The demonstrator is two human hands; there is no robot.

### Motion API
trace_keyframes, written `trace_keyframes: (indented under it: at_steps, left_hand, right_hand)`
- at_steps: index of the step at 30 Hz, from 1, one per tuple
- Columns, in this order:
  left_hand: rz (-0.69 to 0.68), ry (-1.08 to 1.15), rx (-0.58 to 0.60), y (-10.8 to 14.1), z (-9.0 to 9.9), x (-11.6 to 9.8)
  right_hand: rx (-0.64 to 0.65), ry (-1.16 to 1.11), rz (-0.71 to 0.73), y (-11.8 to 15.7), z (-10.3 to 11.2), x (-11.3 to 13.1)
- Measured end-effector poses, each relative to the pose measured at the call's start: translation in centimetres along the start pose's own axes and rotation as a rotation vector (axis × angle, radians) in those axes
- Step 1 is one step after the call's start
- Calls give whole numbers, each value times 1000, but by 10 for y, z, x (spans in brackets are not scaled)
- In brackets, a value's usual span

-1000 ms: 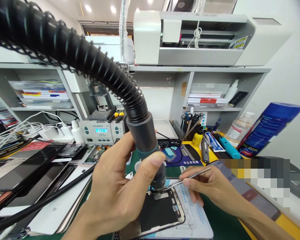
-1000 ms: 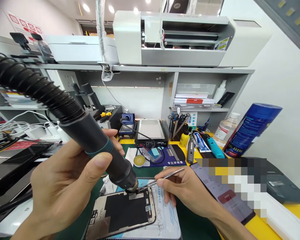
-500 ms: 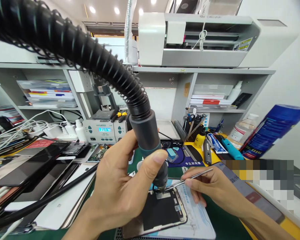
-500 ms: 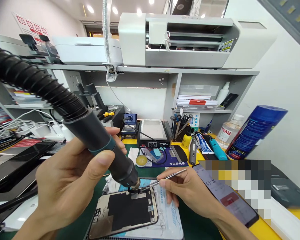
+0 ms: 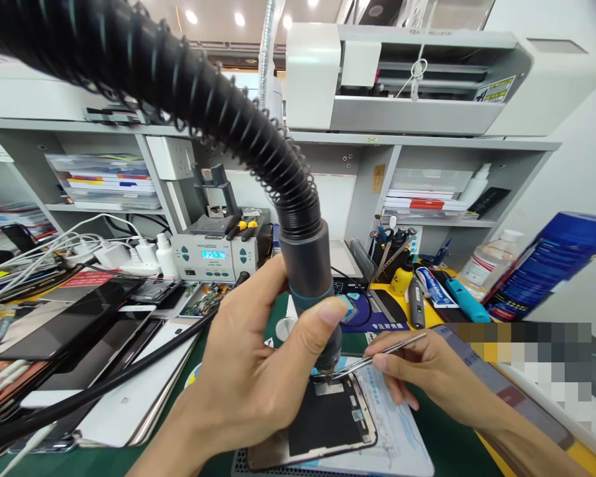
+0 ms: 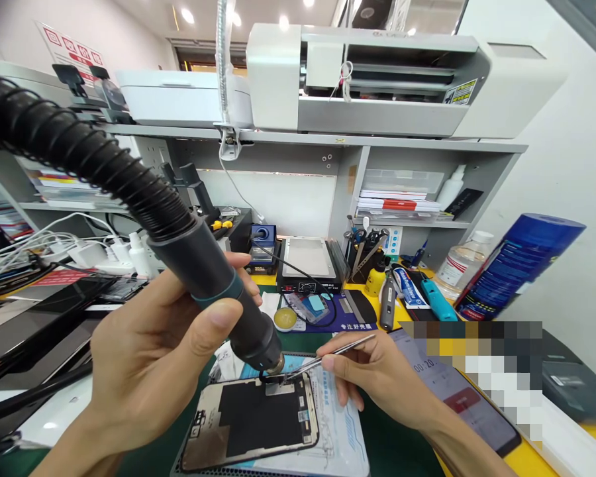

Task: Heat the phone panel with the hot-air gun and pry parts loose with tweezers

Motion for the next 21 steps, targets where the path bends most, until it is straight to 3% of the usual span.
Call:
trace_keyframes:
  at_steps: [21]
  left_hand:
    - [10,-13,17,1,-2,1]
  right_hand:
    - [19,-4,2,-1,-2,2]
Point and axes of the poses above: each hand's wrist, its own y-axis away from the middle knuckle, its own z-axis out of the back of the hand, x = y × z, the point moved 8 cm from there along -y, towards the middle knuckle, and after that the axes turned 3 degrees about -x, right-handed, at the moved point
